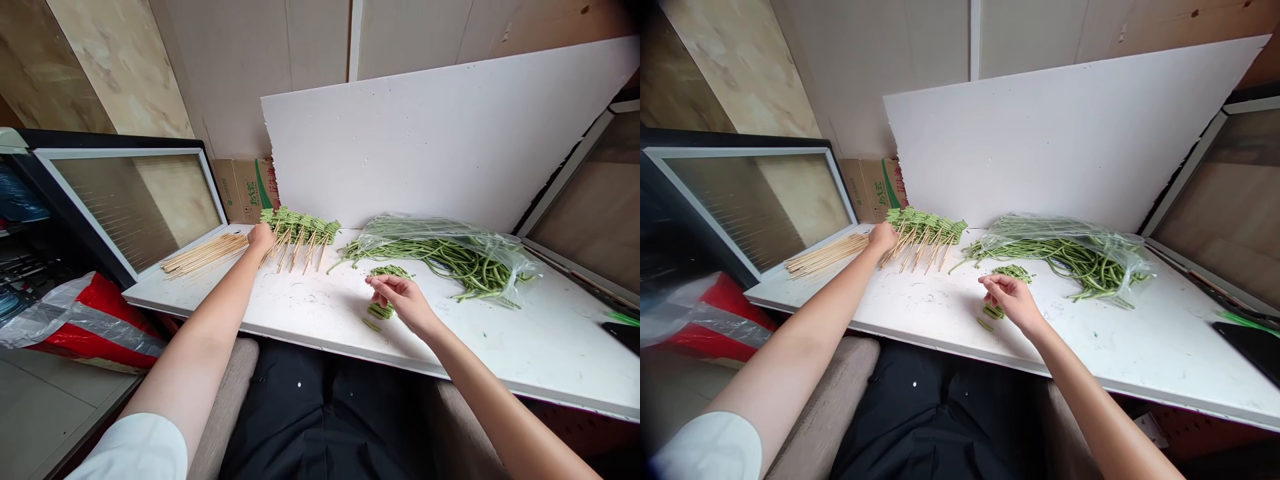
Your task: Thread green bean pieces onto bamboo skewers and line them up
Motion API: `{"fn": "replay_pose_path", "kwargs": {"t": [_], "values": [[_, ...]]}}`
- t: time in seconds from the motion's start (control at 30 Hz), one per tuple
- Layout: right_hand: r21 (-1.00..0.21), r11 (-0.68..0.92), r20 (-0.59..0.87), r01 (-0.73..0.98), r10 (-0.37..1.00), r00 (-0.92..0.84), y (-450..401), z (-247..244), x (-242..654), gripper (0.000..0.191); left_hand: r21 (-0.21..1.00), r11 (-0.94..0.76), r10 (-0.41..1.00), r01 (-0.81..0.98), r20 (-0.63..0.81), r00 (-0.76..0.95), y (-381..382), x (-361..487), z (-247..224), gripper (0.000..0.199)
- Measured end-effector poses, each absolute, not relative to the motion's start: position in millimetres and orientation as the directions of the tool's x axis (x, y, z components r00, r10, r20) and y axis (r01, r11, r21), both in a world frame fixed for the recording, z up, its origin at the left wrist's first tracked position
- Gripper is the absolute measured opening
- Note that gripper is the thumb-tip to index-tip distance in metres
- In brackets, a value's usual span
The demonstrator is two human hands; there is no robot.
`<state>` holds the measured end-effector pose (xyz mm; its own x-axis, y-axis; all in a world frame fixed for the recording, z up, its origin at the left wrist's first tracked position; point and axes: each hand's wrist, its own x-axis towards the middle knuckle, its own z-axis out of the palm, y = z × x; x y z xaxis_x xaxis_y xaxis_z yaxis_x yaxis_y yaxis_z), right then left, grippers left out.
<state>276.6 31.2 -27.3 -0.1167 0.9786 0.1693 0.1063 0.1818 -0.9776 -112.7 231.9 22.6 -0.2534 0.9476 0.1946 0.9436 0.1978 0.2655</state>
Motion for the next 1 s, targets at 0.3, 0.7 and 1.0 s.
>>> {"fn": "replay_pose_path", "kwargs": {"t": [0.3,0.7,1.0], "values": [[-0.979,0.192,0.185,0.062,0.977,-0.103,33,-30,279,0.052,0.255,0.259,0.923,0.931,0.219,-0.317,233,-124,18,0.037],[-0.985,0.160,0.153,0.057,0.982,-0.111,29,-31,273,0.058,0.183,0.282,0.926,0.942,0.207,-0.317,253,-113,12,0.037],[-0.982,0.187,0.185,0.006,0.976,-0.118,41,-45,285,0.049,0.111,0.290,0.926,0.950,0.219,-0.308,259,-112,21,0.038]]}}
